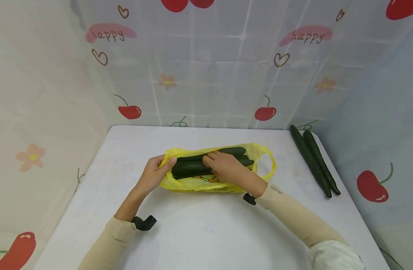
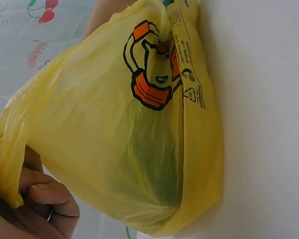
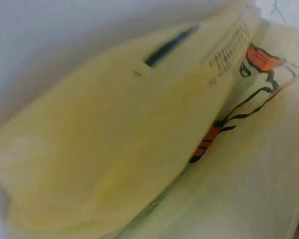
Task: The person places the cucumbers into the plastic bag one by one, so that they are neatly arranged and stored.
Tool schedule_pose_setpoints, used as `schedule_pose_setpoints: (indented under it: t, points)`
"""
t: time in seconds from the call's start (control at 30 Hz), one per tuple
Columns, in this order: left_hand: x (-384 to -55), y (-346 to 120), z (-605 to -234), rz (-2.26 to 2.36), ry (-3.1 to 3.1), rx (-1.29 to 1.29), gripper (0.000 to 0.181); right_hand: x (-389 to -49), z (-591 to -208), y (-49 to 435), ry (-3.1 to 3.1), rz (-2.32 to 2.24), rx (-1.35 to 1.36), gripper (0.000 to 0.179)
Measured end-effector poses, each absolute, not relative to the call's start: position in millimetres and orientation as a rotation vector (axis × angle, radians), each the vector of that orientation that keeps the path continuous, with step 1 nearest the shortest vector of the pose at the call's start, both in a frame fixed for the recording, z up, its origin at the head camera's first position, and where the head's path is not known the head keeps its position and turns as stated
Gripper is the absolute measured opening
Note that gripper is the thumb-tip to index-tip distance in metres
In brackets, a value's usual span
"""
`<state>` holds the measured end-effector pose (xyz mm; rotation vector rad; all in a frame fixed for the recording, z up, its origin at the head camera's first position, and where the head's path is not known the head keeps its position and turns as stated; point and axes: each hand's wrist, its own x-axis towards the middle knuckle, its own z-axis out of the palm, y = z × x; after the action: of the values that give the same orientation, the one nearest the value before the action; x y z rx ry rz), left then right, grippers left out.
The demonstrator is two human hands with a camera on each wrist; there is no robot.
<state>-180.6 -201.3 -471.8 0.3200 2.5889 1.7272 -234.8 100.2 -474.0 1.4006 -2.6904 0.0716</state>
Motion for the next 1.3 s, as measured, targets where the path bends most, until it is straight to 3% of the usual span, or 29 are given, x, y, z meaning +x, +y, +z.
schedule_pose_setpoints:
  t: [0.13,0.3,0.4,0.87,1.3]
  points:
    - [-179.3,-202.2,-470.2,1.717,2.613,0.312,0.04,-226.7,-474.2,108.9,-2.739,0.095,1.396,0.025]
    - [-179.8,-202.9,-468.7,1.713,2.625,0.309,0.041,-218.2,-467.0,118.9,-2.882,0.081,1.344,0.043]
    - [-180.0,-200.6,-466.0,1.713,2.618,0.311,0.042,-214.5,-461.8,123.5,-2.949,0.092,1.32,0.046]
    - [-179.1,-197.2,-464.5,1.702,2.627,0.263,0.041,-205.7,-432.4,192.3,-2.964,0.574,1.015,0.022]
    - [-177.8,-195.3,-465.7,1.731,2.603,0.254,0.041,-205.3,-424.4,302.2,-2.779,0.658,0.526,0.02]
